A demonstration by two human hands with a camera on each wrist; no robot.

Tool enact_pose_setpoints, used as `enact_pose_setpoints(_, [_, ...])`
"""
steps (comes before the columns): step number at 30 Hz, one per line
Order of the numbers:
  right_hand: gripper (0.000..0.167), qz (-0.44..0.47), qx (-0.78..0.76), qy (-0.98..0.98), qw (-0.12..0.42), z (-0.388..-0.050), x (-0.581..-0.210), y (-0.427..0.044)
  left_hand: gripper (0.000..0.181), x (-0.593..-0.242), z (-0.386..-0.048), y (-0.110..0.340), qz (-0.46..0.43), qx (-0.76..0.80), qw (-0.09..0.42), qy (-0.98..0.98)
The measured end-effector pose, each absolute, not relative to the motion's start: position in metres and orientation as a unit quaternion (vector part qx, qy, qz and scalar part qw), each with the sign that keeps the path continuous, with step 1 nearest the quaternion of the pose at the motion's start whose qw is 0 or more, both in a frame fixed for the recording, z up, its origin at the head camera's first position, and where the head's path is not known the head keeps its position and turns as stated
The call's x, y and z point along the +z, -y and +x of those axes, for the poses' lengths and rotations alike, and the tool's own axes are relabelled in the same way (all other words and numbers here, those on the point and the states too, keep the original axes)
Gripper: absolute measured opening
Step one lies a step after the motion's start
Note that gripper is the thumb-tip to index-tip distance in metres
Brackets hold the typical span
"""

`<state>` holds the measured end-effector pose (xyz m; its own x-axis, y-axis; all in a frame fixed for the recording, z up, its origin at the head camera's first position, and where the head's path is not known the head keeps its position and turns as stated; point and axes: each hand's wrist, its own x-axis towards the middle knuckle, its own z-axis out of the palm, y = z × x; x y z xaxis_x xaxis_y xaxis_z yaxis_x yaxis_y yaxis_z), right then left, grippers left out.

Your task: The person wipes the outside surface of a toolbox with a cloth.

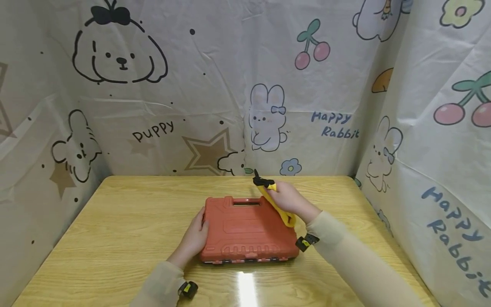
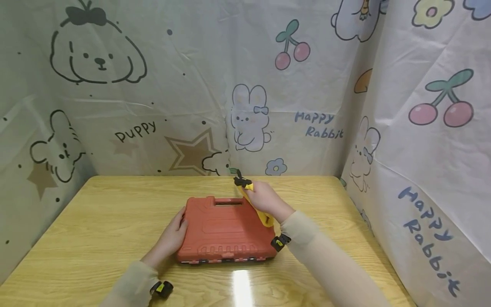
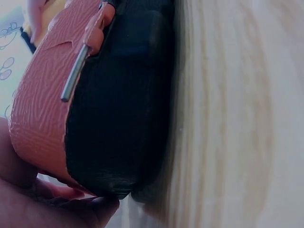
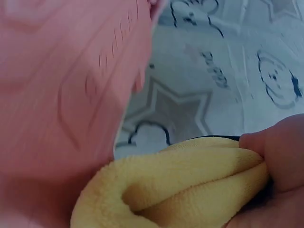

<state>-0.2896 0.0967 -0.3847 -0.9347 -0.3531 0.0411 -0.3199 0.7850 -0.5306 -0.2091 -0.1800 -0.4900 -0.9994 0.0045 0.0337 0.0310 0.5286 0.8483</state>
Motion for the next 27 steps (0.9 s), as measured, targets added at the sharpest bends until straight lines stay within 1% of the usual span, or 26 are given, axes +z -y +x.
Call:
enact_pose_setpoints(5, [0.023,-0.205,-0.260,-0.942,0.051,-0.288,-0.393,-0.066,0.054,-0.492,-0.210,0.181,-0.011,-0.482,0.017,0.876])
enact_pose_setpoints(9, [0.025,-0.229,-0.229,-0.944,0.067,-0.288,-0.400,-0.044,0.054,-0.494,-0.210,0.181,-0.014,-0.480,0.025,0.877])
enact_pose_setpoints(15, [0.015,-0.271,-0.173,-0.943,0.088,-0.290,-0.405,-0.018,0.053,-0.495,-0.211,0.180,-0.021,-0.478,0.029,0.877])
enact_pose_setpoints(17, [0.017,-0.281,-0.153,-0.944,0.087,-0.290,-0.405,-0.009,0.053,-0.495,-0.211,0.180,-0.019,-0.478,0.026,0.878])
enact_pose_setpoints(21, [0.026,-0.299,-0.106,-0.945,0.077,-0.288,-0.405,0.008,0.053,-0.494,-0.211,0.179,-0.018,-0.479,0.021,0.878])
enact_pose_setpoints(27, [0.030,-0.347,-0.031,-0.934,0.081,-0.286,-0.404,0.027,0.053,-0.494,-0.211,0.180,-0.017,-0.477,0.017,0.878])
